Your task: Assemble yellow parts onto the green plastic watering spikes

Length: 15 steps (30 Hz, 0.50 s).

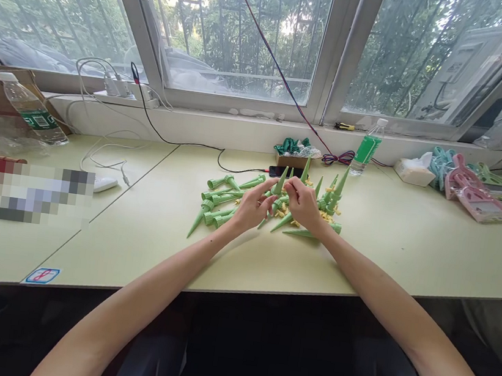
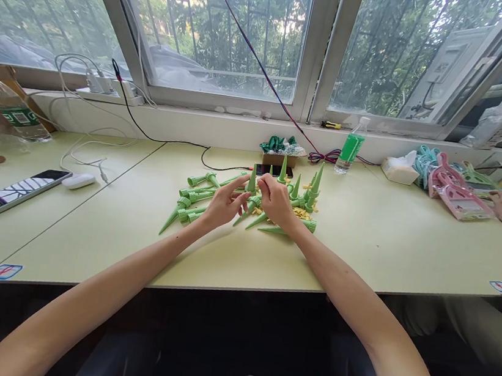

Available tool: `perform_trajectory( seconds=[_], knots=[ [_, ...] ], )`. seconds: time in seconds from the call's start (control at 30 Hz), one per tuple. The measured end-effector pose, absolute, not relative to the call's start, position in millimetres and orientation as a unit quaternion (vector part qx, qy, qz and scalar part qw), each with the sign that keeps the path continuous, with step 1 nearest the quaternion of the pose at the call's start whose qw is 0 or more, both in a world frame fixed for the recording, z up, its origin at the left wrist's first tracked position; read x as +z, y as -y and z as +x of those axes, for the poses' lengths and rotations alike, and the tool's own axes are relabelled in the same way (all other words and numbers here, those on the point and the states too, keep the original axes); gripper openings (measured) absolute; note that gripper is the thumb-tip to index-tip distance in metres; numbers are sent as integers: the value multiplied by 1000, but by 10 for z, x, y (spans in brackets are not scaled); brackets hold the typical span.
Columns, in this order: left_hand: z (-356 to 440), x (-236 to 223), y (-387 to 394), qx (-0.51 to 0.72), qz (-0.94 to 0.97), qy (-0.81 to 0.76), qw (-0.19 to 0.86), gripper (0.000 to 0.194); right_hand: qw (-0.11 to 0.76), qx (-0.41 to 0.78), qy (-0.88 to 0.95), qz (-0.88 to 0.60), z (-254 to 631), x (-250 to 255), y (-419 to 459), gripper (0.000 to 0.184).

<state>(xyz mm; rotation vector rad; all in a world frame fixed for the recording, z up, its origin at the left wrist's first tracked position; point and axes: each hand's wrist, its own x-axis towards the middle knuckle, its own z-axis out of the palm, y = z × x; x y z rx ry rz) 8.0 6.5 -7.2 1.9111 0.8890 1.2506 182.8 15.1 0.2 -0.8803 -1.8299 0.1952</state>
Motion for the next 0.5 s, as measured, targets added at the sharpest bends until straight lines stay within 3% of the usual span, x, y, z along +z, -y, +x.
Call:
perform_trajectory(
  seconds=[0.2, 0.5],
  knots=[
    [63, -120, -102, 486, 769, -323, 260, 39, 523, 85, 761, -375, 1821, -4, -157, 42],
    [116, 12, -24, 483, 714, -389, 325, 39, 544, 97, 733, -396, 1805, -8, -131, 32]
  ],
)
